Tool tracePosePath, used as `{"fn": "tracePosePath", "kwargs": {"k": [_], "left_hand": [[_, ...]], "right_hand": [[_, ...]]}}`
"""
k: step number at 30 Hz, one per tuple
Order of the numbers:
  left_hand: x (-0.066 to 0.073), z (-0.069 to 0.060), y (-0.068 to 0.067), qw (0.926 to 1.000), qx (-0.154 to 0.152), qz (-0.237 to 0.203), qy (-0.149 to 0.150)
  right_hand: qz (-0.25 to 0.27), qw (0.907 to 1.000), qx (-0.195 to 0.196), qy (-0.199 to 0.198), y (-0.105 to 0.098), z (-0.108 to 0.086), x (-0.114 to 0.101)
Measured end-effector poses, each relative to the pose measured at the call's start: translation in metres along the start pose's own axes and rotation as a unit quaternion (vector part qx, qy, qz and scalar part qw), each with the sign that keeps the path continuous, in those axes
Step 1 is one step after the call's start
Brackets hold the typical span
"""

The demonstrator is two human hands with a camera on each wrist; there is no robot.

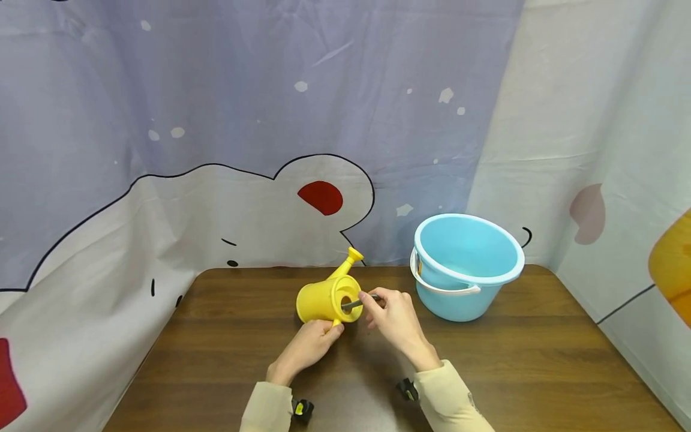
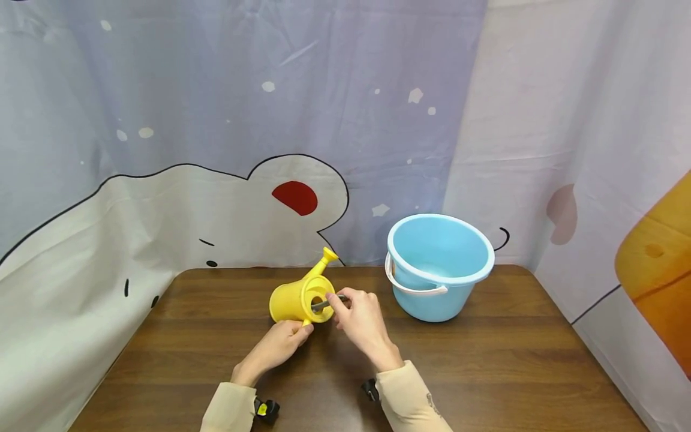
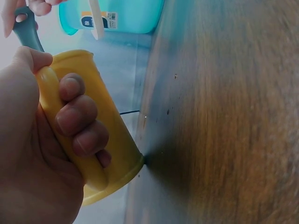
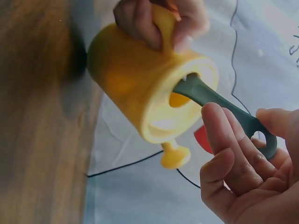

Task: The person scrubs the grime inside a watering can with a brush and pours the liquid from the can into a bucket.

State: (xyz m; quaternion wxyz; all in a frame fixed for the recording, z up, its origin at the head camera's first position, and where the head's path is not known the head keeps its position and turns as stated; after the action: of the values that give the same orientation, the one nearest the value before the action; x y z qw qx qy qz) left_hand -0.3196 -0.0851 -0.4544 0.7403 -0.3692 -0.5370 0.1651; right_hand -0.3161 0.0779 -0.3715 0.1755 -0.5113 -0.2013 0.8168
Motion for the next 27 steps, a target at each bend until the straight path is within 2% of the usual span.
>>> {"fn": "tracePosePath", "kwargs": {"k": [6,14,21,27], "left_hand": [[-0.001,-0.001,-0.001,1.0000,0.000,-0.004,-0.001],[-0.001,0.000,-0.001,1.0000,0.005,-0.002,0.002],[-0.002,0.000,0.000,1.0000,0.008,0.001,0.002],[-0.003,0.000,0.000,1.0000,0.008,0.005,-0.002]], "right_hand": [[-0.001,0.9999,0.007,0.007,-0.004,0.001,0.001],[0.015,0.9998,0.001,0.016,0.010,0.002,0.011],[0.017,0.9995,-0.026,0.005,0.029,0.000,0.018],[0.020,0.9988,-0.045,0.001,0.031,-0.001,0.016]]}}
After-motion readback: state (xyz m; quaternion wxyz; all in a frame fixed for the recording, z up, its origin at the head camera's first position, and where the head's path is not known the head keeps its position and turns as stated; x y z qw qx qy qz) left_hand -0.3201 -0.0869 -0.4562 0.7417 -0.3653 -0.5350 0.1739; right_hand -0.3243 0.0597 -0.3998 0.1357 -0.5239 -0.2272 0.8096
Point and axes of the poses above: each hand's wrist, its own z-axis towards the middle knuckle, its own y-axis out of the palm, x = y × z, the point moved 9 cm from there along z, towards the middle knuckle, and after that the axes turned 1 degree about -y, right-handed, at the moved point
